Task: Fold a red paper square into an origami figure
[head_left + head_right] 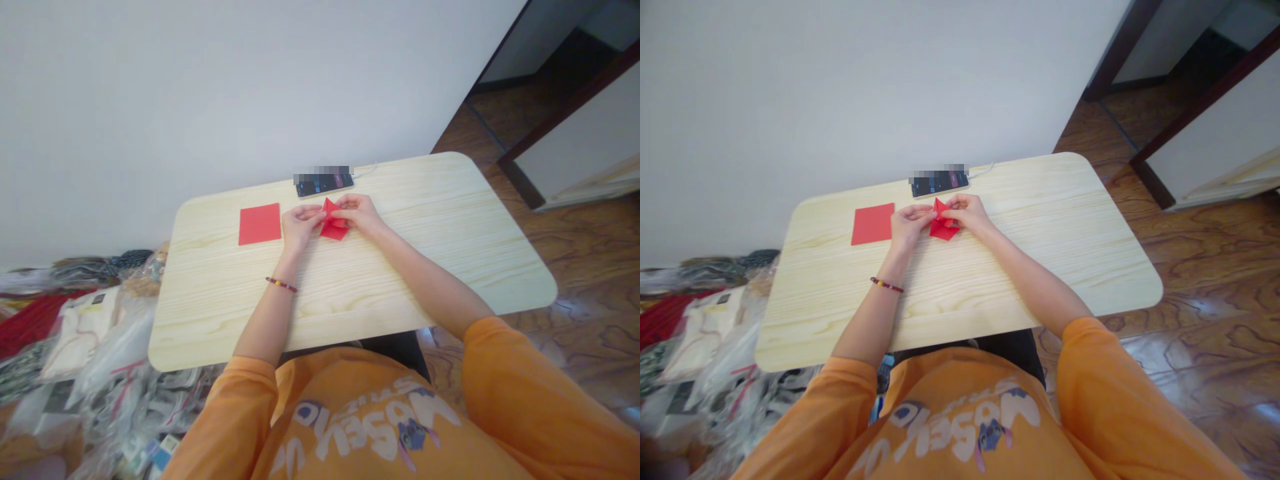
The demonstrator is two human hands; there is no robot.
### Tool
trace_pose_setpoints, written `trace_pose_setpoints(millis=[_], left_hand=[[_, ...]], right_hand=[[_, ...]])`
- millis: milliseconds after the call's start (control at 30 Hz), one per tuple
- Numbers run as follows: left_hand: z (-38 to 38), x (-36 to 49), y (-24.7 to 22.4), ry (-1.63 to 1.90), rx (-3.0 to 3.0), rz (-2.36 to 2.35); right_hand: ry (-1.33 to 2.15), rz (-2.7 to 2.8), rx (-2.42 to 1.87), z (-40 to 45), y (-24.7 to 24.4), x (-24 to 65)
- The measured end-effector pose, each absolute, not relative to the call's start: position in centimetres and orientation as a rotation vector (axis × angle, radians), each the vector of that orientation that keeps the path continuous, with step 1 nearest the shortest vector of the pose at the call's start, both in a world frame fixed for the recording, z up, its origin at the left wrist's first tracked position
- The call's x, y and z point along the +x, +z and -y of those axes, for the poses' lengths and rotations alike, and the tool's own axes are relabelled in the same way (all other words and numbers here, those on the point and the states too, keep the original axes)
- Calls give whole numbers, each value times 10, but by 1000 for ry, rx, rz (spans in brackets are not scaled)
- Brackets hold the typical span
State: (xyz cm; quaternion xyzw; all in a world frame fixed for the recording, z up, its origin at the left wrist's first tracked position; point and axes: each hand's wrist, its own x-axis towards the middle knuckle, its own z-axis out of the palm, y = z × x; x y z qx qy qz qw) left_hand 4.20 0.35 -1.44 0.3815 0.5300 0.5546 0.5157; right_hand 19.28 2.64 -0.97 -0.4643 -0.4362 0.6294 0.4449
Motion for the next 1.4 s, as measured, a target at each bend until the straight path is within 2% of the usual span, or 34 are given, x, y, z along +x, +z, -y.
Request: trace_pose_setpoints(millis=[867,1400], left_hand=[[-4,41,-15,1305,824,-1270],[2,43,-3,1109,875,-1252]], right_hand=[[1599,1033,-1119,-25,-6,192],[1567,1205,-1064,-26,-10,195]])
